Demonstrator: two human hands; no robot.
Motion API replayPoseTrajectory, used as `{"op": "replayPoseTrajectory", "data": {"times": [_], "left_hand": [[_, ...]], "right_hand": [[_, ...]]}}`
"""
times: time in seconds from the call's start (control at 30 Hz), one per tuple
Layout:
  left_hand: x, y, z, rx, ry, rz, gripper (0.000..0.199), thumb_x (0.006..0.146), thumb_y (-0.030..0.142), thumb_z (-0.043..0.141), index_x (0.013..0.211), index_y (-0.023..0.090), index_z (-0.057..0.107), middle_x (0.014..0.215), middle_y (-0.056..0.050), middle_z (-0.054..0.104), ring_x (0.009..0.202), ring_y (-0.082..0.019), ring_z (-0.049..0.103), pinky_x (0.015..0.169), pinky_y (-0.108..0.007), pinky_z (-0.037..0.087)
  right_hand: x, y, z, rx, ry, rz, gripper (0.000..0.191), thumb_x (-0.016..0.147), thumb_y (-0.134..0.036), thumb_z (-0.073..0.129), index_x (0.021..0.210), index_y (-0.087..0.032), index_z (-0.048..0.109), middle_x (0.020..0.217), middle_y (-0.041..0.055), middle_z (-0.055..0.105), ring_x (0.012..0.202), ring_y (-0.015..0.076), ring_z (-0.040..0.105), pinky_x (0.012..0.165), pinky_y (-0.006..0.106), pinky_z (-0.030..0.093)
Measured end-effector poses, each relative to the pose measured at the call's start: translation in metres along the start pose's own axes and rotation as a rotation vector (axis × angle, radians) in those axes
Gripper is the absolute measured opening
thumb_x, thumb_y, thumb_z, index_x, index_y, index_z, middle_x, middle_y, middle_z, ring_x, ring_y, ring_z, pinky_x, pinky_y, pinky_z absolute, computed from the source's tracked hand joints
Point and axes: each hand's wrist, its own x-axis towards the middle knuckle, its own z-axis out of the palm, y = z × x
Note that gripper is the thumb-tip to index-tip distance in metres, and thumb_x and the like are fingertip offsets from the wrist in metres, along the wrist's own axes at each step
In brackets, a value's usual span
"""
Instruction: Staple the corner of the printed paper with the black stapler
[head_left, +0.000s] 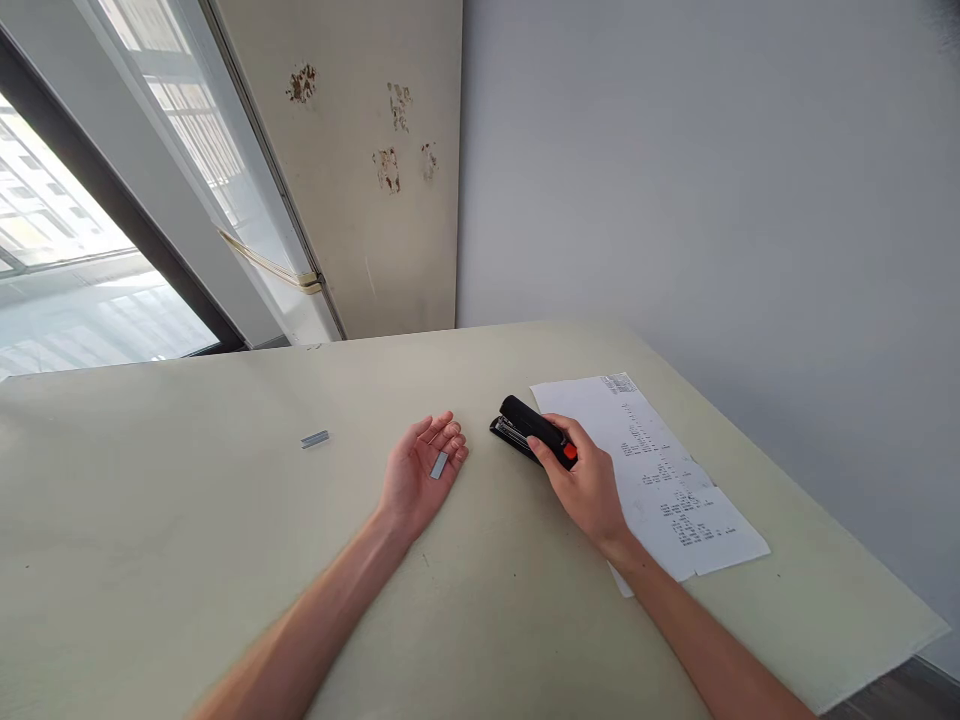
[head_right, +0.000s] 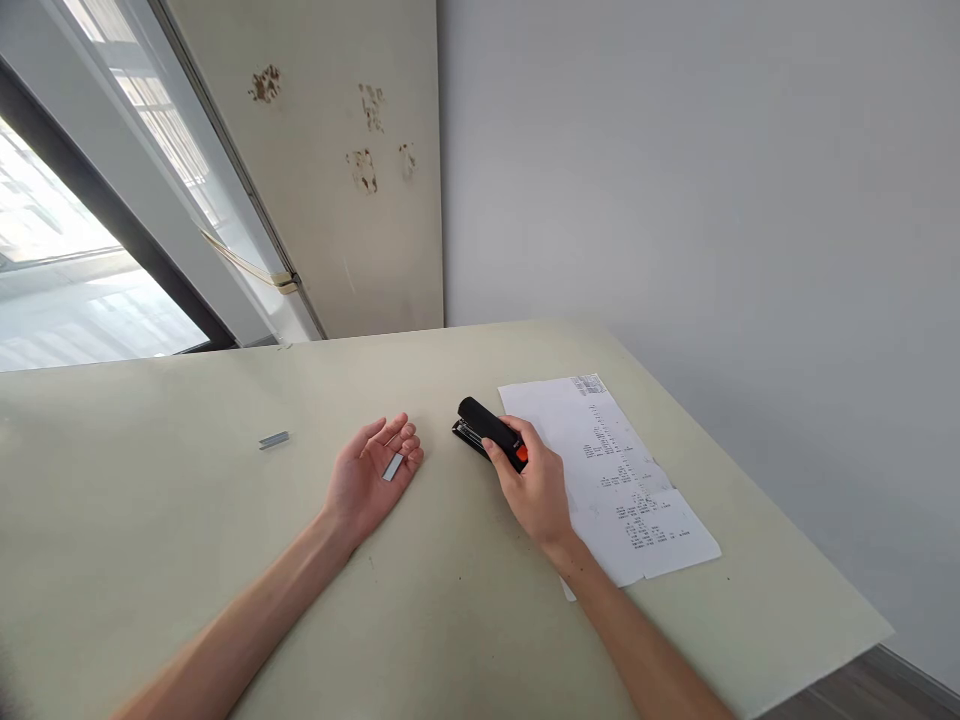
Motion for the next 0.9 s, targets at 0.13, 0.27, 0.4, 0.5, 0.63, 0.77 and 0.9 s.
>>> {"op": "replayPoseTrajectory", "data": {"times": [0.13,0.27,0.4,0.5,0.63,0.77,0.9], "left_hand": [[0.000,0.000,0.001,0.008,-0.004,-0.001,0.011,0.090,0.018,0.066,0.095,0.010,0.072,0.082,-0.005,0.063,0.070,-0.013,0.060,0.069,-0.024,0.058],[0.002,-0.001,0.000,0.017,-0.007,-0.002,0.010,0.088,0.019,0.067,0.093,0.011,0.072,0.080,-0.004,0.061,0.068,-0.012,0.058,0.067,-0.024,0.057],[-0.004,-0.001,-0.005,0.025,-0.014,-0.014,0.010,0.087,0.019,0.069,0.094,0.012,0.072,0.079,-0.003,0.060,0.066,-0.012,0.056,0.066,-0.024,0.055],[-0.019,0.003,-0.014,0.047,-0.014,-0.038,0.012,0.088,0.020,0.071,0.095,0.011,0.072,0.078,-0.003,0.058,0.066,-0.012,0.055,0.066,-0.025,0.055],[-0.048,0.015,-0.030,0.067,0.026,-0.070,0.013,0.090,0.023,0.071,0.095,0.011,0.073,0.079,-0.003,0.057,0.067,-0.013,0.054,0.066,-0.026,0.055],[-0.068,0.023,-0.040,0.028,0.065,-0.059,0.013,0.090,0.023,0.069,0.094,0.011,0.073,0.077,-0.002,0.056,0.065,-0.012,0.052,0.064,-0.026,0.054],[-0.070,0.023,-0.043,0.001,0.065,-0.057,0.012,0.090,0.024,0.070,0.093,0.012,0.072,0.075,-0.001,0.054,0.065,-0.012,0.053,0.064,-0.026,0.054]], "right_hand": [[0.001,0.003,0.001,0.007,-0.001,-0.022,0.044,0.096,-0.060,0.062,0.123,-0.026,0.066,0.114,0.0073,0.077,0.096,0.0267,0.072,0.081,0.040,0.058],[0.001,0.003,0.003,0.019,-0.018,-0.031,0.040,0.096,-0.057,0.063,0.121,-0.027,0.065,0.117,0.0069,0.077,0.102,0.0271,0.072,0.085,0.041,0.058],[0.005,0.001,0.011,0.012,-0.064,-0.057,0.038,0.097,-0.055,0.061,0.123,-0.027,0.065,0.119,0.0065,0.077,0.104,0.0270,0.072,0.089,0.042,0.057],[0.016,-0.004,0.024,0.003,-0.150,-0.121,0.037,0.098,-0.052,0.060,0.124,-0.027,0.065,0.117,0.0059,0.078,0.101,0.0260,0.073,0.088,0.041,0.057],[0.040,-0.019,0.061,0.028,-0.254,-0.211,0.032,0.097,-0.044,0.062,0.123,-0.026,0.066,0.116,0.0055,0.078,0.101,0.0246,0.073,0.090,0.039,0.056],[0.068,-0.040,0.116,0.070,-0.347,-0.305,0.028,0.096,-0.036,0.064,0.122,-0.027,0.068,0.118,0.0029,0.077,0.107,0.0218,0.071,0.097,0.036,0.053],[0.089,-0.061,0.173,0.092,-0.445,-0.379,0.029,0.095,-0.029,0.067,0.123,-0.025,0.069,0.121,0.0049,0.074,0.109,0.0207,0.068,0.100,0.035,0.051]]}}
